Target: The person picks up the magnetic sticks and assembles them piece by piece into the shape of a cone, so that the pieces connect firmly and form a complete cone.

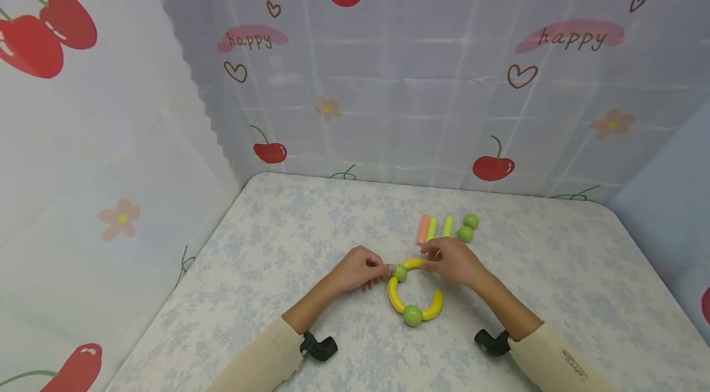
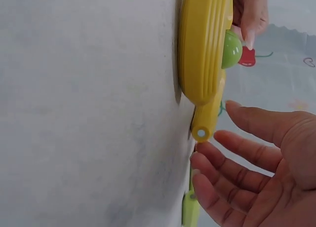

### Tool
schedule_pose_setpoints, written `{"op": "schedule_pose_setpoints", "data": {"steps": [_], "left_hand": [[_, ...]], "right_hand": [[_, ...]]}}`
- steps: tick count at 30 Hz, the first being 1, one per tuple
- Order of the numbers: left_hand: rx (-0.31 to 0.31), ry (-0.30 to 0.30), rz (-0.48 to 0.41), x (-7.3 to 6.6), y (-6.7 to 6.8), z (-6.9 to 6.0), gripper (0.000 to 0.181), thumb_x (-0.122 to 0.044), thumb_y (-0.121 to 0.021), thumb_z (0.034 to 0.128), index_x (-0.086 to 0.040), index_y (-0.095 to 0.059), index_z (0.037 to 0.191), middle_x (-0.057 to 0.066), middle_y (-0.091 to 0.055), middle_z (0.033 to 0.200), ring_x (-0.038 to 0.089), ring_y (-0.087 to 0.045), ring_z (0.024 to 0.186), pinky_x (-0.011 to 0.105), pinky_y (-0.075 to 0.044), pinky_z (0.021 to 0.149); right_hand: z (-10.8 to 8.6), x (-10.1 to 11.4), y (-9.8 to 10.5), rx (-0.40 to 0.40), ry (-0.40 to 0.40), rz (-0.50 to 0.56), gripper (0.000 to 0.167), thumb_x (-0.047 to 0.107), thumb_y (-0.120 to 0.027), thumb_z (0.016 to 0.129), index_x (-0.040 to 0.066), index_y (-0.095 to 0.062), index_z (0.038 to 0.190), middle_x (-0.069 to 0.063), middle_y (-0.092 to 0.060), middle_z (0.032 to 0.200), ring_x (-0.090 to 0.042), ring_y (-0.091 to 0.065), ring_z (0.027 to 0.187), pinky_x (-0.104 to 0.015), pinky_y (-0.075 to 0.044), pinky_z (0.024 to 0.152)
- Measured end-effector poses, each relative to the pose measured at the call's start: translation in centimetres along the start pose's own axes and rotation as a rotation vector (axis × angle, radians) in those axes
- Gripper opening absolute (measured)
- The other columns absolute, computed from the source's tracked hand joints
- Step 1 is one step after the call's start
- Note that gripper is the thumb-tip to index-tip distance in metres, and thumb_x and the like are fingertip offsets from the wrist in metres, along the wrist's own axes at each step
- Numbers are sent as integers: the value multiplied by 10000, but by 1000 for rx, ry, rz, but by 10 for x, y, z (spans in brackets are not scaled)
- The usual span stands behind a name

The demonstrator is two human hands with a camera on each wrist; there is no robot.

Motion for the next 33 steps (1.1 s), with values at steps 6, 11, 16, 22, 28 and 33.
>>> {"op": "schedule_pose_setpoints", "data": {"steps": [6, 11, 16, 22, 28, 33], "left_hand": [[10, -3, -42, -1, 0, 1, 365, -363, -640, 1017, -98, -745, 789, 19, -636, 628, 135, -550, 455, 295, -492, 435], [4, 7, -56, -2, 1, 3, 357, -370, -645, 1013, -82, -752, 833, 44, -638, 638, 148, -560, 452, 309, -500, 434], [-21, 56, -71, -4, 9, 10, 328, -359, -661, 1005, -67, -761, 893, 71, -641, 647, 166, -562, 458, 302, -498, 443], [-25, 65, -1, -10, 16, 26, 306, -371, -669, 998, -86, -771, 955, 85, -659, 698, 166, -553, 472, 271, -454, 445], [39, 19, 92, -21, 7, 45, 245, -358, -684, 989, -138, -783, 1034, 56, -695, 757, 183, -556, 490, 265, -450, 471], [113, 25, 137, -25, -7, 54, 164, -295, -716, 975, -163, -796, 1027, -16, -688, 717, 132, -541, 487, 237, -459, 479]], "right_hand": [[-32, -12, 8, -42, -66, 25, 183, 181, -802, 888, 57, -745, 1009, 40, -643, 799, -136, -606, 761, -325, -530, 672], [-54, -20, 7, -21, -128, 38, 190, 230, -806, 887, 79, -739, 980, 55, -644, 789, -111, -593, 734, -315, -517, 663], [-65, -22, 2, -1, -163, 73, 178, 245, -820, 872, 103, -745, 949, 56, -646, 770, -107, -588, 700, -295, -506, 627], [-75, -14, -4, 34, -185, 105, 179, 261, -828, 861, 117, -722, 843, 41, -606, 702, -132, -543, 612, -277, -458, 527], [-81, -8, -8, 48, -151, 122, 220, 289, -821, 865, 144, -697, 756, 48, -598, 640, -121, -548, 549, -264, -444, 488], [-80, -5, -12, 47, -158, 100, 268, 343, -808, 873, 170, -684, 710, 64, -587, 604, -112, -542, 524, -268, -427, 474]]}}
Point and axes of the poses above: each hand's wrist, its own z-axis towards the middle knuckle, its own y-axis out of the back of the hand, x = y × z, the point moved 7 cm from there along z, towards the middle knuckle
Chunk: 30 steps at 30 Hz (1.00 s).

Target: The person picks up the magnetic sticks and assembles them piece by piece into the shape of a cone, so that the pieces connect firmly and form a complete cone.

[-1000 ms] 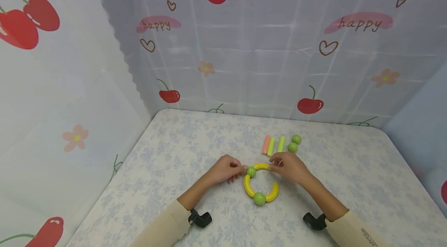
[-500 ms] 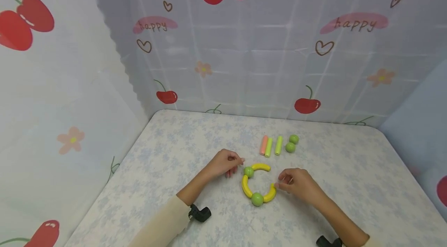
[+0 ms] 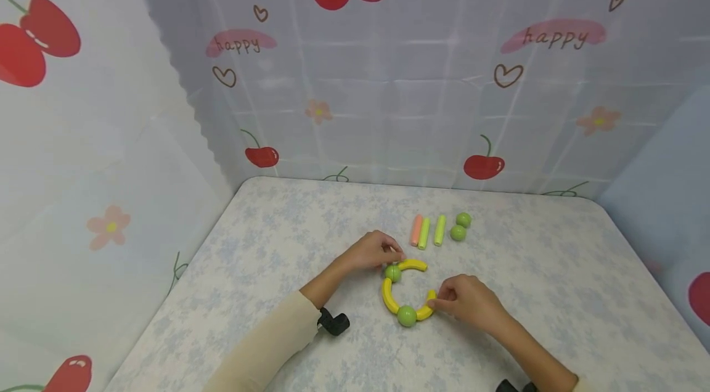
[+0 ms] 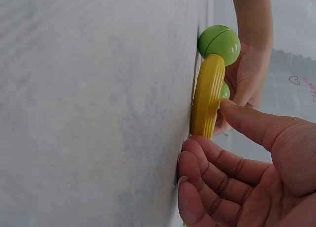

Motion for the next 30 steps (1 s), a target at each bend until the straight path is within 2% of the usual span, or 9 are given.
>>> {"op": "schedule_pose_setpoints", "data": {"steps": [5, 13, 23, 30], "left_hand": [[51, 5, 35, -2, -6, 3, 143, -281, -724, 969, -171, -800, 1018, -48, -687, 695, 111, -510, 487, 224, -442, 473], [94, -14, 42, -6, -4, 0, 143, -224, -700, 987, -130, -782, 1058, -29, -684, 696, 123, -522, 497, 224, -453, 486], [113, 9, 10, 4, 2, -22, 214, -192, -671, 1004, -91, -739, 1180, 33, -648, 647, 152, -587, 500, 256, -501, 488], [100, 42, -20, 9, 1, -40, 267, -212, -695, 990, -86, -706, 1225, 40, -647, 656, 150, -601, 509, 275, -522, 498]], "right_hand": [[3, 3, -2, -10, -23, -34, 296, 328, -804, 877, 181, -653, 669, 60, -552, 569, -102, -493, 505, -255, -386, 468], [6, 7, -1, -31, -20, -76, 294, 308, -804, 880, 185, -632, 676, 56, -535, 583, -101, -473, 514, -255, -372, 479], [15, 10, 1, -11, 5, -59, 219, 275, -791, 894, 172, -674, 740, 60, -569, 589, -118, -523, 496, -279, -410, 468], [24, 10, -1, 0, 2, -45, 193, 226, -785, 897, 166, -684, 745, 52, -579, 594, -126, -532, 503, -285, -421, 471]]}}
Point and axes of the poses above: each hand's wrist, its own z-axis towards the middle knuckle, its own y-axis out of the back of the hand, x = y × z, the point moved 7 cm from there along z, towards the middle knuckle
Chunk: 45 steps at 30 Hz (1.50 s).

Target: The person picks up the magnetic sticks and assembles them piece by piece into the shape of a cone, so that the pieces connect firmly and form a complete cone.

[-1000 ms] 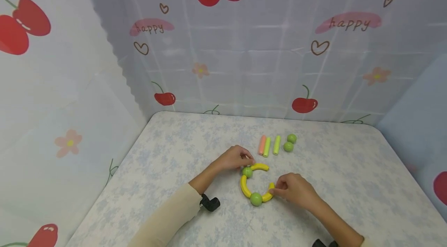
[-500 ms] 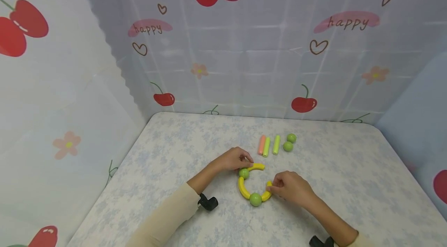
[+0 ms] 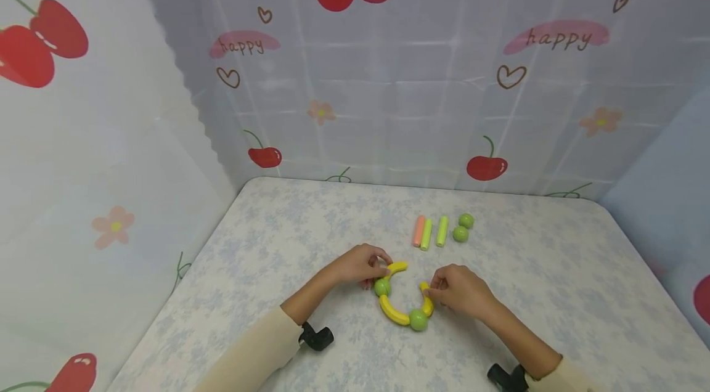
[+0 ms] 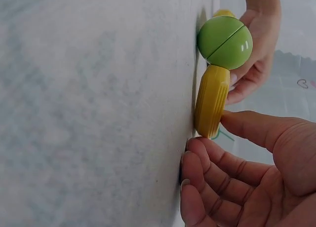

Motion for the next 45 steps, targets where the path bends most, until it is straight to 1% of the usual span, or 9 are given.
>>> {"op": "schedule_pose_setpoints", "data": {"steps": [6, 16, 19, 24, 29, 32, 38, 42, 45], "left_hand": [[-19, 8, -32, 1, -4, -11, 294, -209, -726, 967, -79, -693, 1229, 35, -680, 683, 152, -612, 510, 284, -534, 503], [-49, 10, -82, -1, -10, -21, 283, -173, -737, 955, -60, -692, 1210, 64, -666, 676, 169, -601, 487, 279, -524, 478], [-57, 3, -97, -1, -12, -22, 270, -173, -732, 958, -58, -690, 1198, 69, -665, 671, 177, -601, 481, 285, -525, 473], [-75, 6, -130, 4, -13, -19, 261, -236, -695, 988, -78, -693, 1196, 64, -675, 673, 163, -596, 472, 280, -522, 459], [-97, 9, -176, 9, -14, -17, 250, -277, -690, 991, -121, -707, 1186, 65, -660, 641, 149, -558, 439, 269, -490, 419], [-115, 2, -183, 11, -14, -16, 232, -281, -704, 982, -141, -716, 1167, 64, -643, 617, 143, -536, 421, 265, -469, 398], [-164, -3, -181, 15, -16, -15, 199, -298, -716, 974, -177, -730, 1130, 47, -633, 600, 134, -509, 398, 256, -440, 368], [-172, -7, -198, 16, -18, -15, 205, -297, -729, 964, -176, -731, 1129, 38, -631, 598, 126, -498, 393, 254, -430, 368], [-175, -12, -201, 17, -16, -15, 222, -290, -743, 953, -166, -731, 1136, 33, -632, 597, 122, -493, 387, 256, -428, 368]], "right_hand": [[7, 0, -1, 1, 28, 19, 162, 185, -776, 900, 157, -695, 762, 54, -583, 609, -125, -533, 515, -285, -432, 478], [14, 3, -1, 17, 45, 80, 135, 148, -763, 915, 115, -704, 798, 27, -592, 605, -135, -539, 512, -288, -445, 480], [14, 4, 0, 19, 56, 98, 128, 140, -762, 915, 106, -707, 805, 22, -597, 605, -145, -551, 508, -290, -449, 478], [15, 7, 2, 42, 89, 121, 113, 135, -756, 916, 88, -711, 825, 9, -606, 611, -158, -562, 507, -294, -454, 484], [20, 5, 7, 59, 107, 113, 100, 159, -752, 924, 86, -725, 861, 7, -625, 646, -143, -566, 533, -295, -463, 500], [24, 4, 19, 8, 121, 80, 89, 173, -753, 927, 96, -734, 886, 7, -634, 685, -139, -568, 565, -297, -469, 513], [29, 3, 62, -190, 197, 37, 69, 139, -764, 921, 86, -757, 964, 2, -681, 862, -158, -601, 743, -281, -516, 602], [30, -9, 88, -342, 227, 44, 187, 113, -772, 913, 34, -744, 1080, -88, -725, 992, -245, -665, 842, -311, -547, 650], [31, -20, 100, -430, 221, 31, 278, 100, -785, 899, 13, -723, 1156, -151, -727, 1077, -307, -674, 898, -379, -554, 685]]}}
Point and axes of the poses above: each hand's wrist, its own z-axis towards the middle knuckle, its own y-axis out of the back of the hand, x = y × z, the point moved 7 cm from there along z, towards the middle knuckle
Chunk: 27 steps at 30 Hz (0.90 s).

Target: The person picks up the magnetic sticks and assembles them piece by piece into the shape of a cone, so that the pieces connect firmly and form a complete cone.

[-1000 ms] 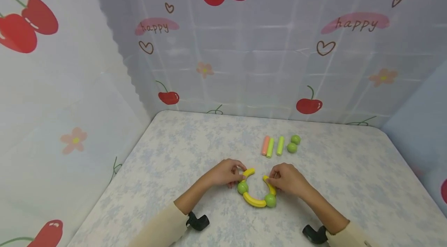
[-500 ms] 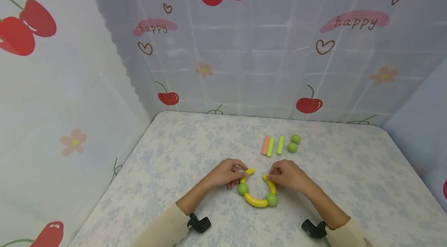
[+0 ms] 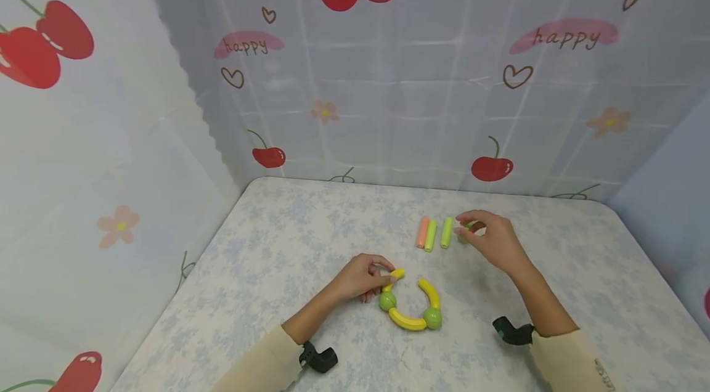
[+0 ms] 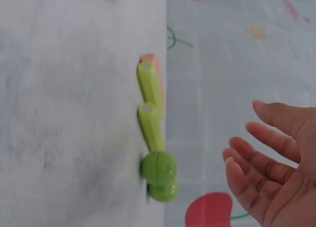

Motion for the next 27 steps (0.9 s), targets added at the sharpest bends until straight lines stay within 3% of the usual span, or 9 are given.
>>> {"op": "schedule_pose_setpoints", "data": {"steps": [5, 15, 27], "left_hand": [[-10, -7, 13, 0, -1, 0, 229, -302, -756, 942, -183, -732, 1135, 17, -629, 589, 114, -486, 380, 257, -427, 371], [-30, -3, 17, 2, -1, -1, 234, -318, -758, 938, -186, -733, 1129, 4, -622, 591, 117, -493, 385, 257, -438, 378], [-49, 8, 34, 2, -1, -1, 239, -319, -778, 922, -198, -740, 1124, 7, -629, 592, 115, -502, 385, 259, -448, 386]], "right_hand": [[1, -17, 5, -17, -31, -44, 327, 94, -798, 884, 6, -717, 1188, -191, -715, 1138, -364, -664, 982, -482, -540, 764], [-2, -35, -14, 131, -91, -122, 339, 100, -789, 888, 23, -725, 1212, -202, -682, 1222, -403, -632, 1062, -577, -520, 862], [1, -36, -25, 201, -81, -237, 349, 85, -814, 860, 15, -727, 1191, -182, -677, 1189, -306, -648, 938, -450, -557, 733]]}}
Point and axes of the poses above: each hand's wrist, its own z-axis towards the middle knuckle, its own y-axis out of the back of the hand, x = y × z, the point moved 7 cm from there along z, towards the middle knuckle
